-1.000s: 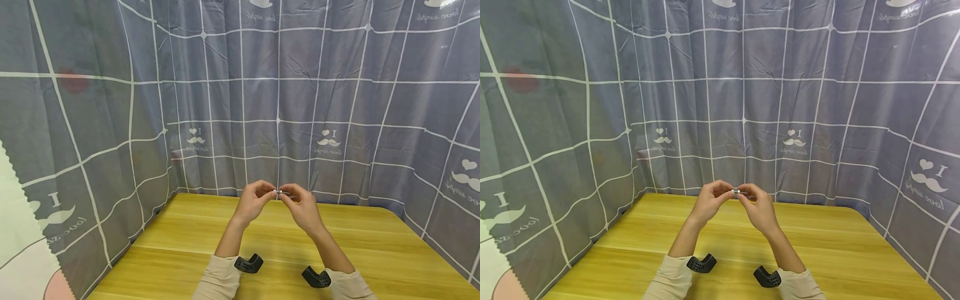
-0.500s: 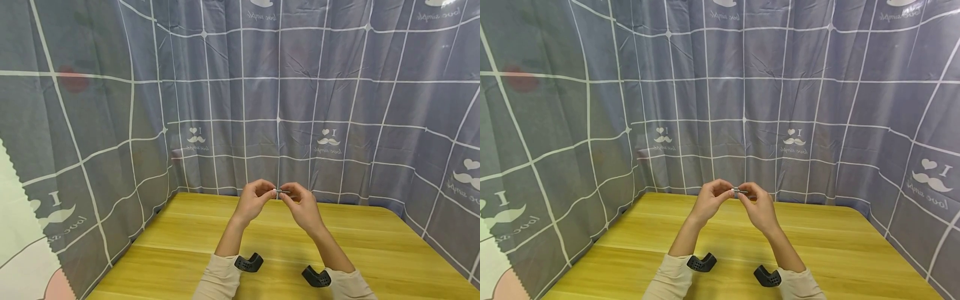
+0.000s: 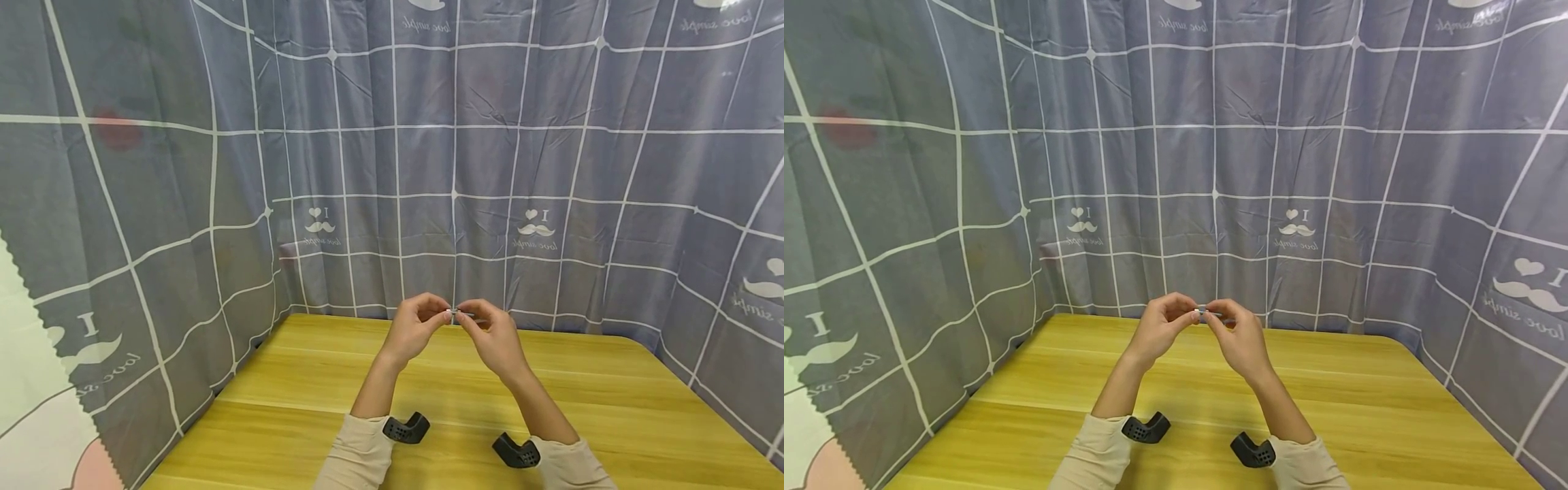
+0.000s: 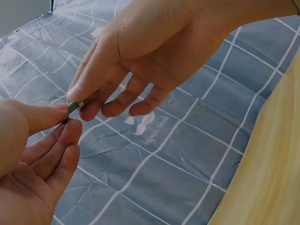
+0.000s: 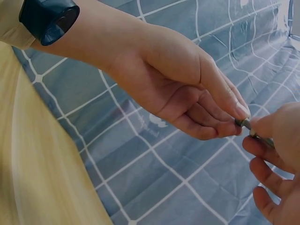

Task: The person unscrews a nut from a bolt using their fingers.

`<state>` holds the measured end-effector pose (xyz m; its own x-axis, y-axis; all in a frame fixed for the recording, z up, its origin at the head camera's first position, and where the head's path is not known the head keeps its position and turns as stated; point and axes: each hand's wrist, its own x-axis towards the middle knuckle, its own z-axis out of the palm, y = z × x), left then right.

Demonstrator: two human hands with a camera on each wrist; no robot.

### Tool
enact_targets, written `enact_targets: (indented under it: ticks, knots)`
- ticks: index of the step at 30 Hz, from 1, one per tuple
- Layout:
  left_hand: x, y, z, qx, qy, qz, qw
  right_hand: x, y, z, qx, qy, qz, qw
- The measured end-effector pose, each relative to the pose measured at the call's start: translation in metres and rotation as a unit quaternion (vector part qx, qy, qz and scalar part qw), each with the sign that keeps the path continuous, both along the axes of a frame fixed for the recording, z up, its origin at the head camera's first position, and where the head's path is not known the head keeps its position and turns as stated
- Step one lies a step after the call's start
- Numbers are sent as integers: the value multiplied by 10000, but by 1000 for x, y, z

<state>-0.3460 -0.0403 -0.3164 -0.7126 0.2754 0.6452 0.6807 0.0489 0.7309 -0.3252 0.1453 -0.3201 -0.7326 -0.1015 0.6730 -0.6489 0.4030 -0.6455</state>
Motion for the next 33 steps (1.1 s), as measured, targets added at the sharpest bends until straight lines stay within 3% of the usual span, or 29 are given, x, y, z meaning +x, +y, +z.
enact_targets:
  ticks: [6,11,19,27,33]
  knots:
    - [0,1,0,63,2,-16,10000,-1,0,1,-17,-38,155,9999]
    - [-1,1,0,51,-8,-44,10000,0,0,1,-50,-263,30,9996]
    - [-1,0,1,58,-38,-14,10000,0,0,2,-14,-68,126,9999]
    - [-1,-1,0,44,-112,16,9999,0,0,-1,-24,-259,-64,9996]
    - [-3,-1,0,69,-61,55,9999,-2,-1,0,-34,-44,95,9999]
